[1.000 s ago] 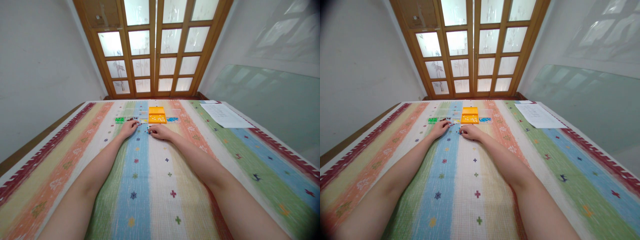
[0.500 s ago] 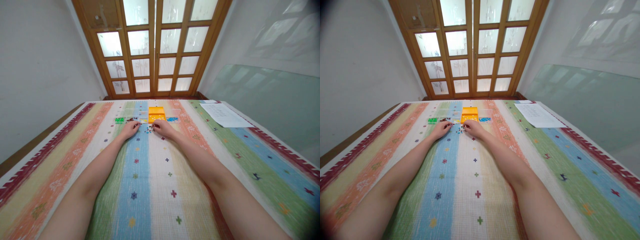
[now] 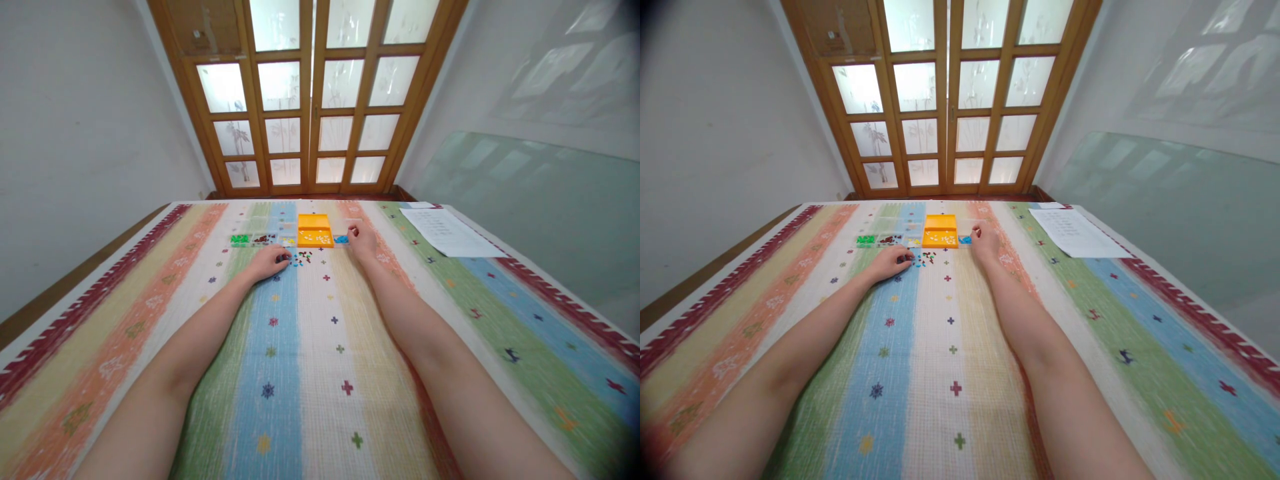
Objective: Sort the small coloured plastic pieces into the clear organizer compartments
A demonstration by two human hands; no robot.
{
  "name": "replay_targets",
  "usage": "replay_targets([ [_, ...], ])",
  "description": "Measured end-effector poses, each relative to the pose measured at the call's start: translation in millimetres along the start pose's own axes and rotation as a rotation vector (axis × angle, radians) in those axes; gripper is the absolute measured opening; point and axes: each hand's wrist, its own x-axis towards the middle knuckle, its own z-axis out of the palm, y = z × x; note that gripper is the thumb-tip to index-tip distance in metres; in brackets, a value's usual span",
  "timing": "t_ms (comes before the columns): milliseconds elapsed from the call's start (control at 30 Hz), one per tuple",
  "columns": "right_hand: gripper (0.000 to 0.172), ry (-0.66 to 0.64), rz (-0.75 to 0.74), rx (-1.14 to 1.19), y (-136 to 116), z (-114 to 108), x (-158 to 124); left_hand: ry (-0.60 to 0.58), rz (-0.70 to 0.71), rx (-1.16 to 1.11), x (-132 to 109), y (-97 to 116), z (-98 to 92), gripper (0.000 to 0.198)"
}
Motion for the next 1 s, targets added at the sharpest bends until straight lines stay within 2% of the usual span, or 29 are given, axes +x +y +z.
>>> replay_targets([
  [233, 0.021, -0.014, -0.076, -0.004, -8, 6, -4, -0.010, 0.074, 0.015, 1, 7, 7.4, 0.023],
  [500, 0.021, -0.100, -0.160, 0.000, -27, 11, -15, 0.002, 0.057, 0.026, 3, 9, 10.6, 0.019],
  [700, 0.021, -0.208, -0.311, 0.011, -45, 21, -27, 0.037, 0.028, 0.043, 2, 11, 8.8, 0.017],
  [833, 0.020, -0.246, -0.373, 0.011, -48, 23, -31, 0.043, 0.015, 0.068, 2, 11, 7.9, 0.015],
  [1000, 0.020, -0.251, -0.366, 0.016, -46, 22, -31, 0.044, -0.004, 0.055, 1, 9, 8.1, 0.016],
])
